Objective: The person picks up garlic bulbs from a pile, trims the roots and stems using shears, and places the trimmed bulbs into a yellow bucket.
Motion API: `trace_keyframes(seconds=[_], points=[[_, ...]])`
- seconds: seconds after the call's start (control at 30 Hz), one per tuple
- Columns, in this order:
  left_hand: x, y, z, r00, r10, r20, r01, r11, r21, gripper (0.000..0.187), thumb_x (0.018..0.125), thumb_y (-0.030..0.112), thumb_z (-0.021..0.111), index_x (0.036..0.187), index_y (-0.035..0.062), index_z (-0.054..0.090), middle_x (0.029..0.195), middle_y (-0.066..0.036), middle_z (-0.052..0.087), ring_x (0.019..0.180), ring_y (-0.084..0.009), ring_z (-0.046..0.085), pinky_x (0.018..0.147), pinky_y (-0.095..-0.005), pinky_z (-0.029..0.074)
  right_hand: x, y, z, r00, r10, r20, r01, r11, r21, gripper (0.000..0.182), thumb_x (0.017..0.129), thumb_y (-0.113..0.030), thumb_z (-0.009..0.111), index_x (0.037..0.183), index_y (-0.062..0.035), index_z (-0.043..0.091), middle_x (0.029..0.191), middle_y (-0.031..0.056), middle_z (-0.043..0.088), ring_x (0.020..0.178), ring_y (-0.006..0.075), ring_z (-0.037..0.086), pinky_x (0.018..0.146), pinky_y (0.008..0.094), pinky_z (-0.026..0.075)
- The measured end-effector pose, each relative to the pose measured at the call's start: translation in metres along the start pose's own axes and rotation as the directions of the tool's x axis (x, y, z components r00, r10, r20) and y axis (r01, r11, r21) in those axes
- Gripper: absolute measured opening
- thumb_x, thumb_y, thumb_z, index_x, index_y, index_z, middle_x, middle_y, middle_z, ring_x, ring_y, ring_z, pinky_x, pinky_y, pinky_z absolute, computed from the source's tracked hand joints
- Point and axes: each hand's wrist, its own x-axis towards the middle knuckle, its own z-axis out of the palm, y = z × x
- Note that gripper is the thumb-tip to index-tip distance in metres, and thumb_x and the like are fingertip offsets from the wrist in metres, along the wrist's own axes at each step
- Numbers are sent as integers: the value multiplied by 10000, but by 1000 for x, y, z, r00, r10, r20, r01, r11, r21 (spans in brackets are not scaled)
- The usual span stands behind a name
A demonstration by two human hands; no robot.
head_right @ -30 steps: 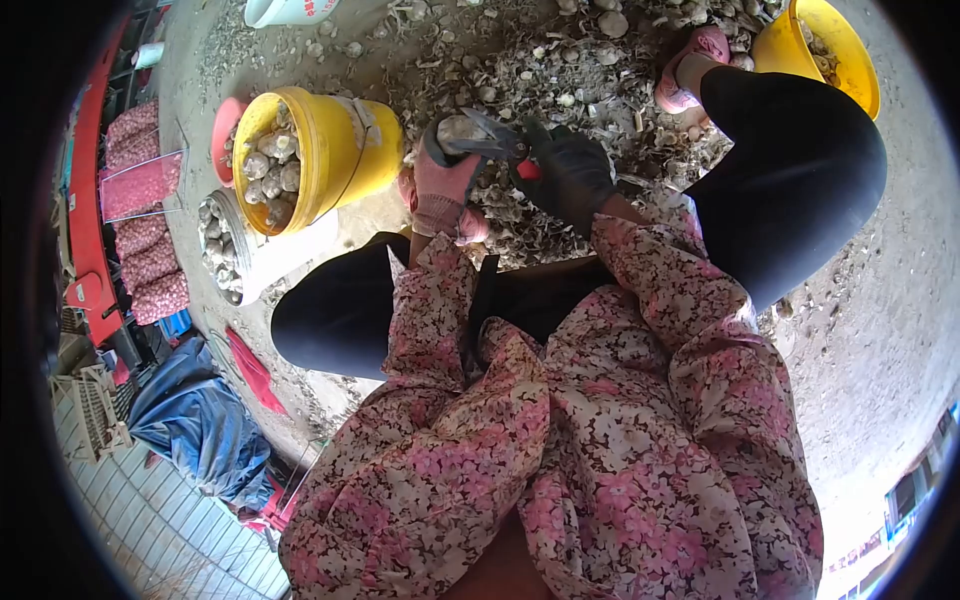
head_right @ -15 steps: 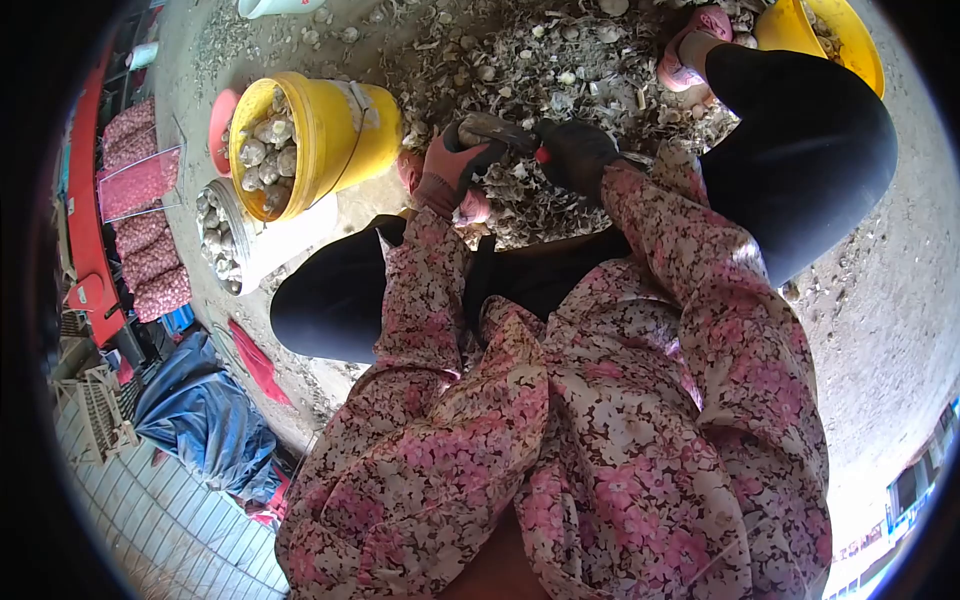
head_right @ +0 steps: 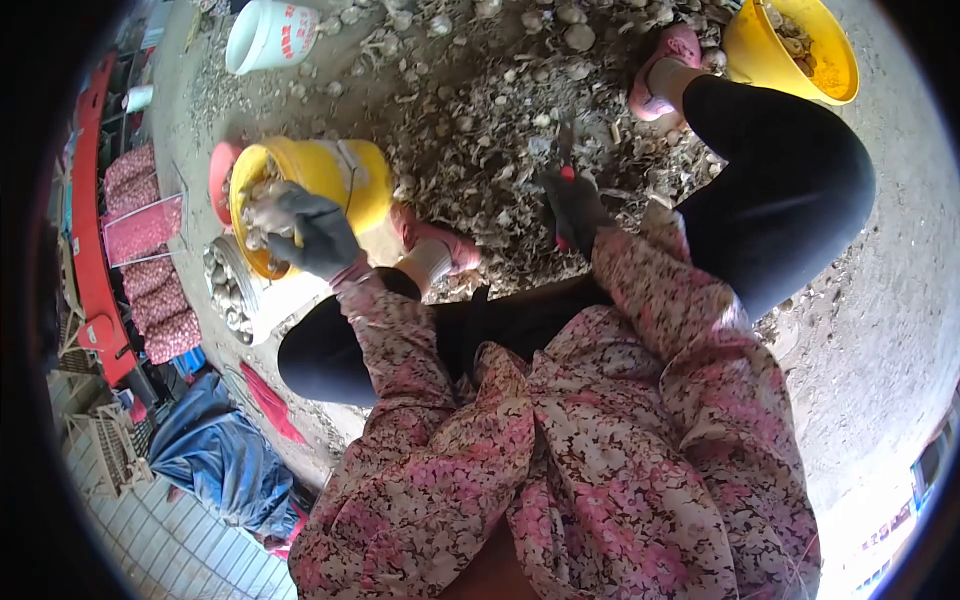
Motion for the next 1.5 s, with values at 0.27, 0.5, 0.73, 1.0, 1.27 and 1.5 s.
trace_keyframes(seconds=[0.27, 0.5, 0.73, 1.0, 1.27, 1.5], points=[[39, -154, -85, 831, -128, -542, 557, 203, 805, 261, 880, 135, 615, 1136, 87, 630, 928, -46, 661, 822, -170, 641, 722, -275, 522, -9, -15, 31, 980, 152, -129, -36, 773, 633, 249, 875, -282, 635, 821, -55, 546, 637, 43, 541, 508, 170, 537, 463, 312, 469], [89, -294, -169, 844, -457, -281, 57, -445, 894, 276, 860, 211, 607, 1124, 145, 646, 1038, -105, 639, 912, -230, 647, 765, -346, 523, -14, -14, 47, 961, 193, -196, -1, 714, 700, 198, 856, -262, 660, 872, -88, 566, 698, 12, 565, 560, 142, 544, 517, 300, 471], [57, -324, -172, 613, -557, -560, -481, -825, 295, 631, 830, 374, 619, 1394, 232, 374, 1456, -163, 348, 1191, -304, 526, 956, -419, 455, -14, -18, 52, 948, 133, -288, 140, 642, 754, 145, 873, -191, 660, 887, -94, 554, 717, -21, 566, 599, 94, 536, 533, 242, 448], [39, -201, -77, 675, -640, -366, 652, 286, 702, 366, 919, 331, 576, 1156, 53, 552, 1134, -46, 605, 949, -186, 611, 814, -321, 496, -25, -39, 33, 777, -541, -321, 383, 812, -440, 456, 794, -256, 698, 1132, -29, 494, 845, 160, 611, 752, 314, 614, 661, 429, 480], [-4, -126, -70, 844, -500, -194, 350, 239, 906, 429, 862, 135, 633, 1259, 18, 524, 1132, -93, 619, 1044, -173, 586, 855, -285, 491, -36, -51, 19, 714, -698, 49, 564, 532, -631, 574, 786, -350, 709, 1213, -34, 491, 888, 220, 630, 799, 387, 622, 685, 458, 495], [-17, -100, -22, 871, -491, 12, -63, -88, 994, 587, 821, -53, 459, 1393, 42, 372, 1227, -128, 576, 1125, -193, 550, 975, -309, 412, -38, -51, 25, 730, -638, 244, 656, 556, -510, 577, 802, -316, 693, 1254, -25, 483, 892, 191, 651, 807, 347, 647, 703, 407, 510]])
